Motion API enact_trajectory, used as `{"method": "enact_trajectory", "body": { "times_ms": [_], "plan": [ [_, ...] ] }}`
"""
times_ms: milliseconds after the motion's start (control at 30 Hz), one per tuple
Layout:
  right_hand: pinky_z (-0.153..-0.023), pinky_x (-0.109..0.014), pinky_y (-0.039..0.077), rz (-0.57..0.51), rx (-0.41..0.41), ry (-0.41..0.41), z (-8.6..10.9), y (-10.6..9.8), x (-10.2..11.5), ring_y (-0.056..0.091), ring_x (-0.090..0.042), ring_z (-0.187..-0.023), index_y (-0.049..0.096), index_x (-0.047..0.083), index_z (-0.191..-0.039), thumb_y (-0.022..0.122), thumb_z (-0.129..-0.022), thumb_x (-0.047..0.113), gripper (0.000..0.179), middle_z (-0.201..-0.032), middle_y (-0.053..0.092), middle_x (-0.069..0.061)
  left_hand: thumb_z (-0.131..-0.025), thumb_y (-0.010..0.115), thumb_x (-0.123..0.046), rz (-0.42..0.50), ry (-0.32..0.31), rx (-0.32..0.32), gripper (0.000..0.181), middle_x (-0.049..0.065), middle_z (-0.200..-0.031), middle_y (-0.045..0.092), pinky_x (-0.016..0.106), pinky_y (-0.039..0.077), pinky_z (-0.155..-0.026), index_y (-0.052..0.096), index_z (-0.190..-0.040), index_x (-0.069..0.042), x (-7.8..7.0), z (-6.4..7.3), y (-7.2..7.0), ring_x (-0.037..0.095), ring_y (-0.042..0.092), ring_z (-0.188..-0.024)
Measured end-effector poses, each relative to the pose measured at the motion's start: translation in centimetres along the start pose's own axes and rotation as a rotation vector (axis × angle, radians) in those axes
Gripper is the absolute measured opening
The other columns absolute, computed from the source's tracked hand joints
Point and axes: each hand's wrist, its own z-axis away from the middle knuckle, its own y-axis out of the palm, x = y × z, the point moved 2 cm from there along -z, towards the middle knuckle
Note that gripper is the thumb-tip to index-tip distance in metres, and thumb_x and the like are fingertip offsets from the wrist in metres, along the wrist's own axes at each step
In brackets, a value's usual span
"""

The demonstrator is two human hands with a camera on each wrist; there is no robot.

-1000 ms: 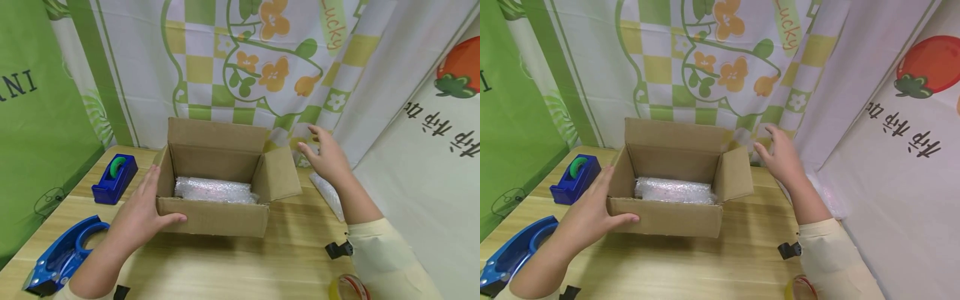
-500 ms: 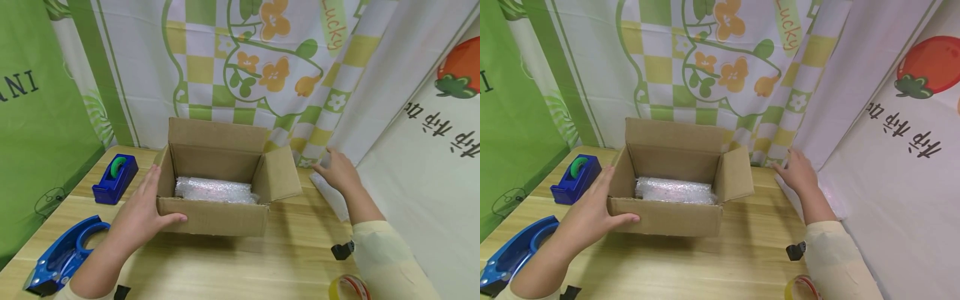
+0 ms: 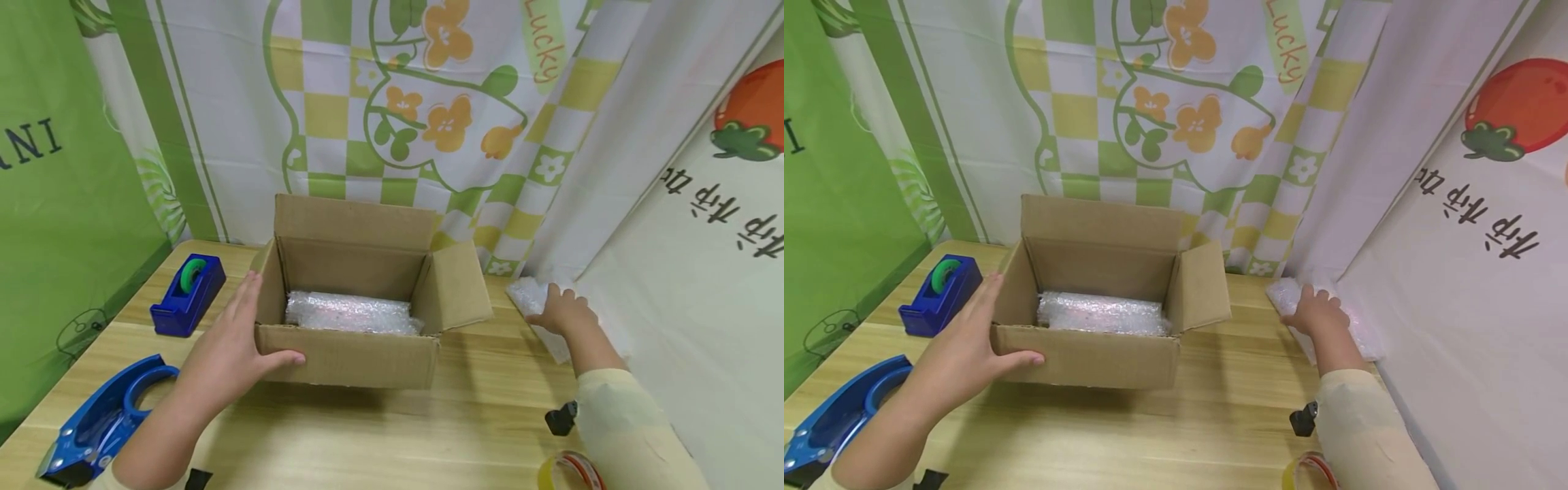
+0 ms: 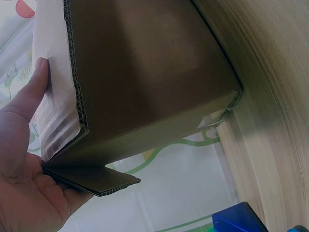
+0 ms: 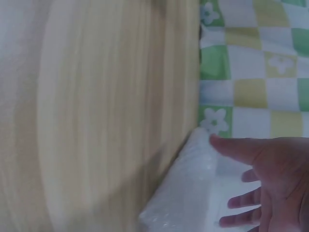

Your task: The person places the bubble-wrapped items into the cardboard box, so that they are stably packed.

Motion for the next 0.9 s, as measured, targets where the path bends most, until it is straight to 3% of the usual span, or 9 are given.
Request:
{"method": "enact_trajectory", "body": {
  "times_ms": [167,733,900],
  "plan": [
    [-0.092,-0.075,0.038,0.044,0.071,0.009,0.3,1.0,-0.6,0.024,-0.069,-0.124,0.021,-0.015,-0.141,0.07,-0.085,0.05,0.099,-0.138,0.023,-0.049,-0.065,0.075,-0.074,-0.001,0.0,0.0,0.136,0.018,-0.164,0.008,0.069,0.031,-0.106,-0.001,-0.159,-0.012,0.0,0.0,0.0,0.05,0.027,-0.142],
    [-0.094,-0.071,0.041,0.051,0.078,-0.027,-0.6,1.7,-1.5,0.037,-0.065,-0.122,0.023,-0.017,-0.14,0.071,-0.083,0.02,0.082,-0.136,0.028,-0.052,-0.065,0.072,-0.076,-0.006,0.002,0.0,0.135,0.018,-0.164,0.008,0.069,0.032,-0.106,-0.001,-0.159,-0.013,-0.1,0.1,-0.1,0.05,0.028,-0.142],
    [-0.091,-0.069,0.045,0.059,0.054,-0.062,-0.4,1.2,-1.2,0.044,-0.062,-0.118,0.029,-0.016,-0.14,0.07,-0.084,0.017,0.076,-0.134,0.038,-0.047,-0.065,0.074,-0.073,-0.007,0.002,-0.004,0.134,0.018,-0.164,0.009,0.069,0.033,-0.106,0.0,-0.159,-0.012,-0.1,0.1,0.0,0.05,0.028,-0.141]
  ]
}}
